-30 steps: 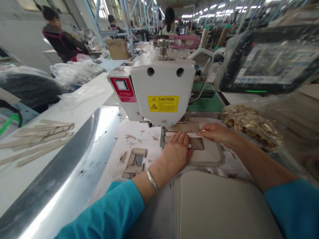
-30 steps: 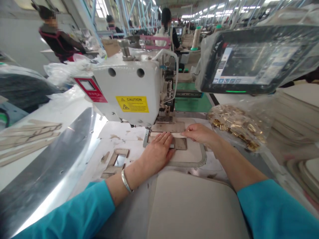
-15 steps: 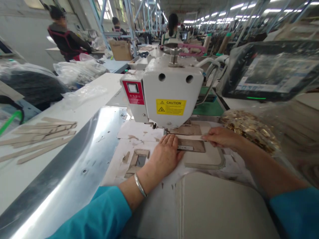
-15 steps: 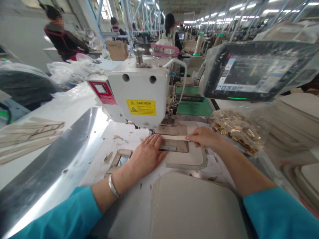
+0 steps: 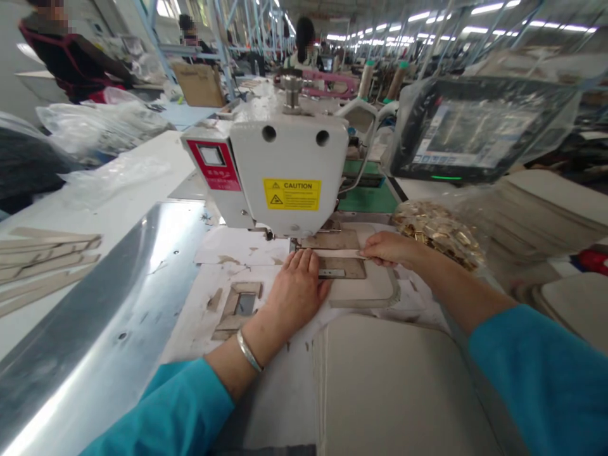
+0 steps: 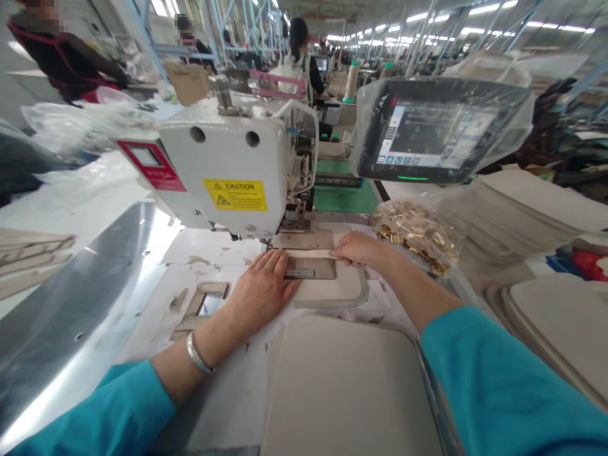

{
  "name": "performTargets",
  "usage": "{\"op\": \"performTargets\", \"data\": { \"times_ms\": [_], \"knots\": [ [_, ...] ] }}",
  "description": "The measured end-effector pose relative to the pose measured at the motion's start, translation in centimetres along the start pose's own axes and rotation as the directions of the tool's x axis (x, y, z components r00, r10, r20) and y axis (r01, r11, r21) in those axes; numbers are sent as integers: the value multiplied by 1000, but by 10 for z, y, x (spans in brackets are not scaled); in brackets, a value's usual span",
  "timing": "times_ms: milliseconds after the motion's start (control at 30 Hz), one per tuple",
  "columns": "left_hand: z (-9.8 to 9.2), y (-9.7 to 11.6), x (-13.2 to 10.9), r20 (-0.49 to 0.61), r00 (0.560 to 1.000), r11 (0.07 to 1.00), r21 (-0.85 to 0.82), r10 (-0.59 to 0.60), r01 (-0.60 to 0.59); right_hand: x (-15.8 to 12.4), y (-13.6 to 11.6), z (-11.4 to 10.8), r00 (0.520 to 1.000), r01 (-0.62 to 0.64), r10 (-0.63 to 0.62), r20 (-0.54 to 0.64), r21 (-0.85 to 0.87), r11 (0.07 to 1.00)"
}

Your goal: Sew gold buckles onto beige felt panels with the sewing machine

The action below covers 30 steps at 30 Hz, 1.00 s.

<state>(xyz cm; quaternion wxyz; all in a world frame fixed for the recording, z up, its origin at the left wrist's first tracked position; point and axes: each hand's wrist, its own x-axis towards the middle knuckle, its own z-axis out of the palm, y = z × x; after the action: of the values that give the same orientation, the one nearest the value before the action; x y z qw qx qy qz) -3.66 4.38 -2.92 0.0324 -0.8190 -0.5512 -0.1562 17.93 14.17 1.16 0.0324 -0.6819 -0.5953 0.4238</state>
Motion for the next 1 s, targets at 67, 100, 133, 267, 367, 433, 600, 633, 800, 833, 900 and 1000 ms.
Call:
{"op": "performTargets", "data": {
  "times_ms": [67,100,133,267,367,433,600,633,800,833,900,1000],
  "knots": [
    [0,0,0,-9,1000,1000,7,8,-8,-5,-4,-1,997,48,-54,-59,-87,995],
    [0,0,0,-11,1000,1000,11,13,-13,-8,-7,-2,989,91,-107,-105,-142,986],
    [1,0,0,-12,1000,1000,15,16,-16,-12,-9,-3,973,138,-170,-154,-199,970],
    [2,0,0,-23,1000,1000,14,21,-21,-24,-18,-3,945,202,-231,-233,-141,969],
    [2,0,-1,-38,999,1000,-1,24,-24,-25,-16,0,987,125,-92,-128,279,952],
    [2,0,-1,-43,999,1000,-6,26,-26,-21,-11,2,996,79,-51,-71,470,879],
    [2,-1,-1,-43,999,999,-14,28,-29,-13,1,5,999,18,3,-33,612,790],
    [2,-1,-1,-42,999,1000,-16,26,-27,-12,2,6,999,14,9,-35,622,783],
    [3,-1,-1,-49,998,999,-16,27,-28,-17,-2,9,996,13,42,-74,618,786],
    [3,-1,-1,-48,998,1000,-13,26,-27,-18,-3,10,996,22,38,-86,609,793],
    [3,-1,0,-45,999,1000,-7,27,-27,-17,-3,13,993,41,28,-114,564,824],
    [2,0,0,-46,998,999,-3,31,-31,-12,0,16,981,36,40,-188,384,922]
  ]
}}
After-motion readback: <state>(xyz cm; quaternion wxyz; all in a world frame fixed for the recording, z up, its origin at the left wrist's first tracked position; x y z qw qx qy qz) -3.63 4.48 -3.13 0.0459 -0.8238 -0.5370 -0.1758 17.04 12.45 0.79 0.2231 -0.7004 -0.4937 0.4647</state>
